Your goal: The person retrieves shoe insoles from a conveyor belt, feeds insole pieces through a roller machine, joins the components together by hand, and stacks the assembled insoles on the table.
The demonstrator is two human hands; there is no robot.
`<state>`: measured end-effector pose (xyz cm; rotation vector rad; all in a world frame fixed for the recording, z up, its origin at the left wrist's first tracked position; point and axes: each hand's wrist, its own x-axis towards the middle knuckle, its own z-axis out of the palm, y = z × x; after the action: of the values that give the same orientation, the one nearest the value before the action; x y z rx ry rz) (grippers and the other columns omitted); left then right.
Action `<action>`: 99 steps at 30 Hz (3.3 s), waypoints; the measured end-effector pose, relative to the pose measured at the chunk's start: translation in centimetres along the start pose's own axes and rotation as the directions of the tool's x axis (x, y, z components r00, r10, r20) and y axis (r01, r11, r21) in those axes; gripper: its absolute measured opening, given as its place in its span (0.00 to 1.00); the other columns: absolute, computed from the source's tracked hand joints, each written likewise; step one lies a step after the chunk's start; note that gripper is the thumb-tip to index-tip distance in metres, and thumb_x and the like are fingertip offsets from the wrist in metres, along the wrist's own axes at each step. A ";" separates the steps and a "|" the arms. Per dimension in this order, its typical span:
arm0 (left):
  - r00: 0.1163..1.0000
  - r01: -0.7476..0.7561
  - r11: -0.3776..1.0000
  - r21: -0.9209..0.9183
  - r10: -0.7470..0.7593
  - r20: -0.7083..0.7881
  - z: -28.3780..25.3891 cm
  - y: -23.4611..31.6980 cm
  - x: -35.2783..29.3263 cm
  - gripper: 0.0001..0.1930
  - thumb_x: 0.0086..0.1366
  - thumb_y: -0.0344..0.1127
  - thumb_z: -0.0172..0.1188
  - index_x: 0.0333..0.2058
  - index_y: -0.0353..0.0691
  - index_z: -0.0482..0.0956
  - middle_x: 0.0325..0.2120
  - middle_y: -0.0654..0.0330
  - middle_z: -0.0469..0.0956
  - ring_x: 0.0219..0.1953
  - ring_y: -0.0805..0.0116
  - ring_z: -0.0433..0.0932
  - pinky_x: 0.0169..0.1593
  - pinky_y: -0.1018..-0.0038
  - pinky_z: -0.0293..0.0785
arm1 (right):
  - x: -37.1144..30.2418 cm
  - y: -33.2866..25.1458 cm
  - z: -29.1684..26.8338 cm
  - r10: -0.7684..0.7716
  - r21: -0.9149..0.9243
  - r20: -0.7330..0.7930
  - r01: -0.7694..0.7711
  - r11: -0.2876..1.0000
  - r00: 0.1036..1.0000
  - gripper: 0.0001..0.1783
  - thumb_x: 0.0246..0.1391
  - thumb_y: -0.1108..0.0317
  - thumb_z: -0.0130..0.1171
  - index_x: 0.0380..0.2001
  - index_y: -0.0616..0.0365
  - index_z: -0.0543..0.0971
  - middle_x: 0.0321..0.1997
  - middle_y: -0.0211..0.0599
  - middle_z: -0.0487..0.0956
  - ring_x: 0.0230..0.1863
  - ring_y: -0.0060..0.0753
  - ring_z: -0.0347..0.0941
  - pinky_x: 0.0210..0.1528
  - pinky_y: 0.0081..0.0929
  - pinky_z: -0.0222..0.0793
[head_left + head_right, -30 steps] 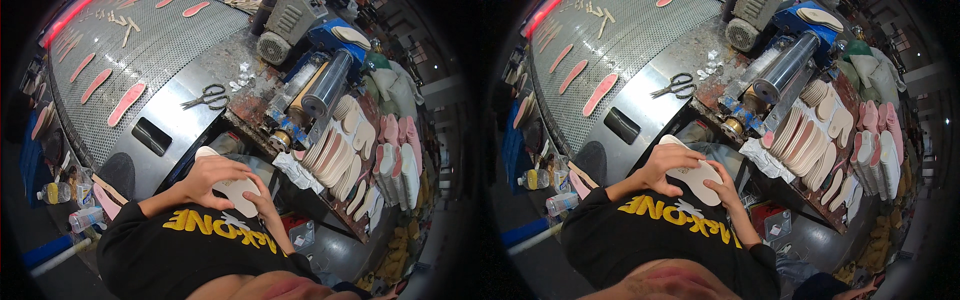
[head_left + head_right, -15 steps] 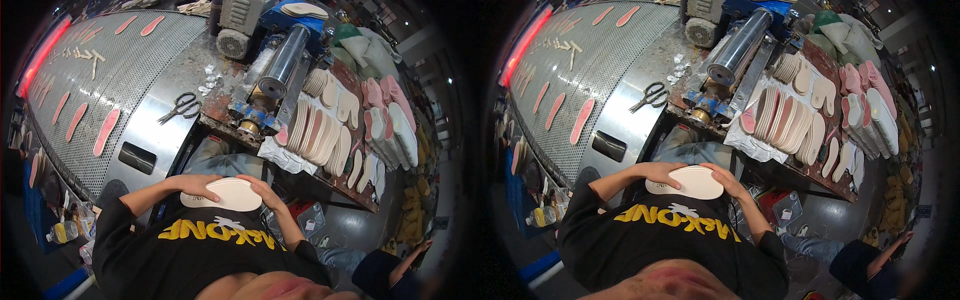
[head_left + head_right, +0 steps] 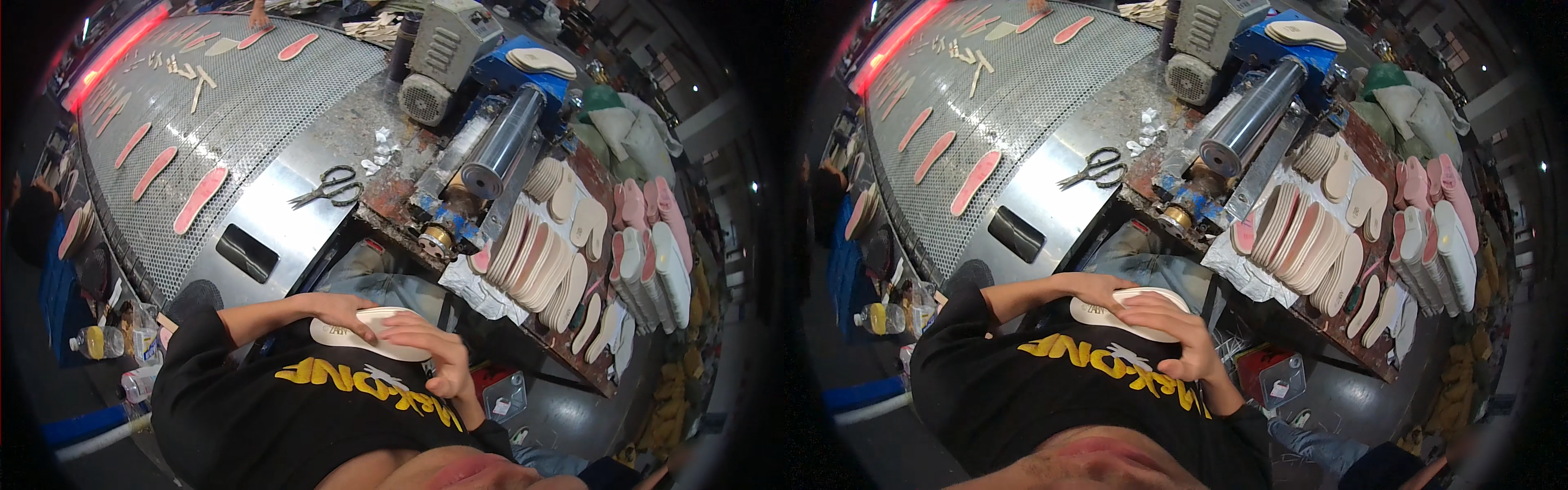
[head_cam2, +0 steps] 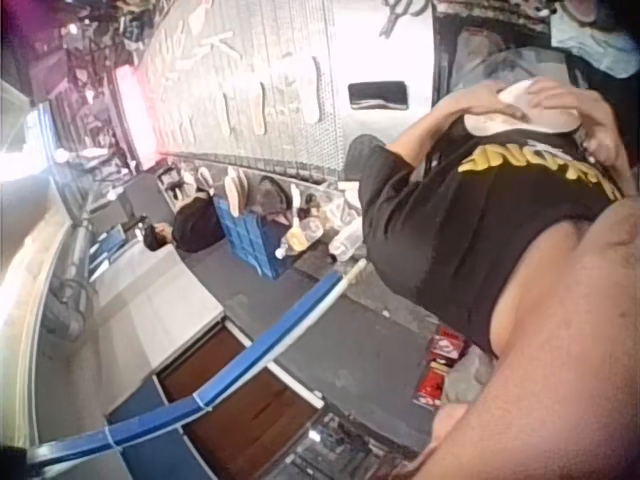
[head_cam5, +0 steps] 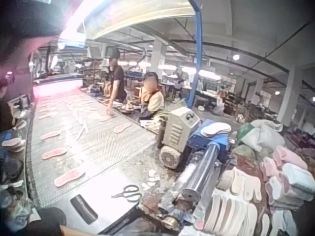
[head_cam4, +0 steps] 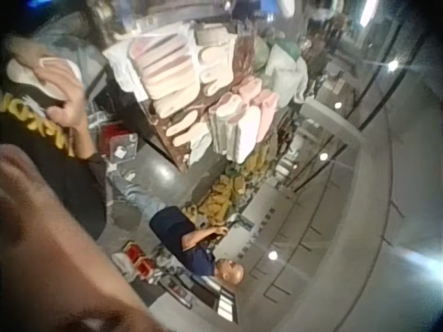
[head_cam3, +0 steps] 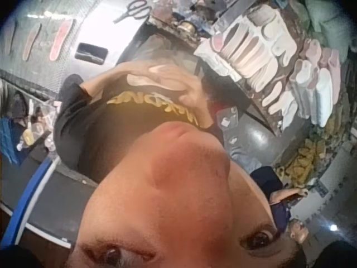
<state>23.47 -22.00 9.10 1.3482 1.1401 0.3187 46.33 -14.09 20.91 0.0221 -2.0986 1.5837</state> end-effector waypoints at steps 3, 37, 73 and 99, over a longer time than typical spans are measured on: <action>0.993 0.068 0.983 -0.171 -0.050 0.109 -0.7 0.2 -0.4 0.52 0.47 0.61 0.68 0.63 0.34 0.57 0.54 0.49 0.71 0.50 0.63 0.75 0.55 0.70 0.68 | -3.1 0.4 -1.3 0.052 -0.203 -0.440 -0.156 0.967 0.897 0.39 0.52 0.42 0.58 0.50 0.70 0.72 0.50 0.50 0.75 0.54 0.47 0.71 0.61 0.39 0.59; 0.641 -0.536 0.843 0.036 0.434 -0.633 -39.0 39.5 16.2 0.34 0.63 0.67 0.45 0.48 0.41 0.75 0.35 0.56 0.81 0.35 0.69 0.81 0.35 0.72 0.77 | 33.5 -0.5 -36.5 0.283 0.104 -0.647 -0.286 0.953 0.708 0.36 0.59 0.40 0.36 0.55 0.61 0.67 0.46 0.46 0.76 0.41 0.40 0.77 0.44 0.41 0.78; 0.643 -0.536 0.813 -0.227 0.220 -0.733 -40.5 35.1 18.7 0.26 0.68 0.56 0.42 0.52 0.40 0.67 0.44 0.52 0.71 0.44 0.58 0.72 0.47 0.60 0.72 | 37.7 -2.9 -39.5 0.158 -0.589 -0.697 -0.684 0.430 0.699 0.32 0.46 0.37 0.62 0.17 0.60 0.72 0.14 0.27 0.64 0.13 0.18 0.57 0.14 0.20 0.51; 0.278 -0.549 0.682 0.484 0.695 -0.664 -41.2 26.4 16.9 0.21 0.62 0.45 0.57 0.43 0.29 0.78 0.32 0.57 0.78 0.33 0.72 0.73 0.36 0.74 0.70 | 18.5 -4.5 -41.2 -0.265 -0.266 -0.900 0.045 0.963 0.346 0.13 0.56 0.67 0.56 0.42 0.61 0.79 0.34 0.32 0.79 0.29 0.20 0.73 0.28 0.15 0.66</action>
<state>9.99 22.45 31.93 1.8414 1.3112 1.6573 47.34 26.91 40.25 -0.6086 -1.2087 0.8470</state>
